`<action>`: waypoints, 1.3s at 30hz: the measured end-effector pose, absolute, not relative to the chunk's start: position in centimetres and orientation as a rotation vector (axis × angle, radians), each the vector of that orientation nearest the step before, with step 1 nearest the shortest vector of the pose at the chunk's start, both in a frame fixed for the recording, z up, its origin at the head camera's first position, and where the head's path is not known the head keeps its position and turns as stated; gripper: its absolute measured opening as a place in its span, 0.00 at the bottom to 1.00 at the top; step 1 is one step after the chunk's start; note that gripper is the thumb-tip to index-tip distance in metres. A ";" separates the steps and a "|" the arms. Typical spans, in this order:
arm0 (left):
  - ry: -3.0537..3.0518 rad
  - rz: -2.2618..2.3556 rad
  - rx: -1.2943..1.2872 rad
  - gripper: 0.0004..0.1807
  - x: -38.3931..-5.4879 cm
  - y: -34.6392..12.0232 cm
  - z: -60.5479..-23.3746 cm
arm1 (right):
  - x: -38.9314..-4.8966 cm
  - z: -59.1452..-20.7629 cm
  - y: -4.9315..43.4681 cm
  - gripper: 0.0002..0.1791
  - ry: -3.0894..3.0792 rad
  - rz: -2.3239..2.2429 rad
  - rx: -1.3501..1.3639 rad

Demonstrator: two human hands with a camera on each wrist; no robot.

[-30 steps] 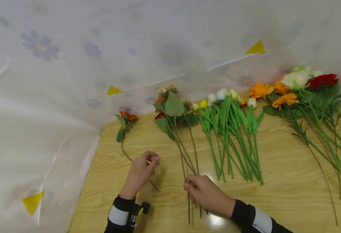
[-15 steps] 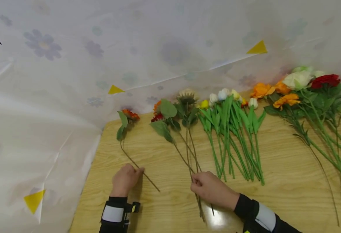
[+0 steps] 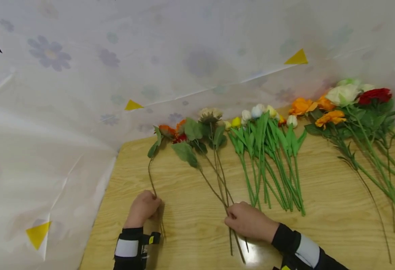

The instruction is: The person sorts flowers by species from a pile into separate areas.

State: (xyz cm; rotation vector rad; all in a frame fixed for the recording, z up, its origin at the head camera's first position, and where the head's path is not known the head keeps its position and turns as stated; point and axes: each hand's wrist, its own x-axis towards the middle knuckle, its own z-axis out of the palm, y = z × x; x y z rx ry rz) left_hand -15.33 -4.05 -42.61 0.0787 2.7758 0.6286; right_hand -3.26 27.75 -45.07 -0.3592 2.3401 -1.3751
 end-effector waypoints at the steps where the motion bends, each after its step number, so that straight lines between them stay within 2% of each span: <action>1: 2.745 0.664 0.083 0.25 -15.4 -4.2 -42.6 | -3.3 -45.1 27.7 0.21 2.344 -1.369 -0.361; 5: 2.635 0.774 0.085 0.24 -15.5 -4.8 -42.1 | -3.3 -45.2 27.6 0.22 2.379 -1.328 -0.373; 11: 2.684 0.991 0.028 0.12 -15.5 -5.3 -41.3 | -3.2 -45.2 27.5 0.21 2.427 -1.295 -0.356; 16: 2.752 1.214 0.029 0.12 -15.5 -4.9 -40.5 | -3.1 -45.1 27.6 0.23 2.446 -1.300 -0.317; 25: 2.780 1.362 0.303 0.09 -14.4 -2.0 -38.5 | -3.3 -44.9 27.8 0.22 2.546 -1.329 -0.312; 31: 2.662 1.443 0.590 0.07 -13.2 1.1 -38.1 | -3.5 -44.2 27.3 0.11 2.572 -1.521 -0.379; 39: 2.479 1.380 0.854 0.09 -12.1 5.8 -38.3 | -3.9 -43.4 26.3 0.15 2.462 -1.688 -0.504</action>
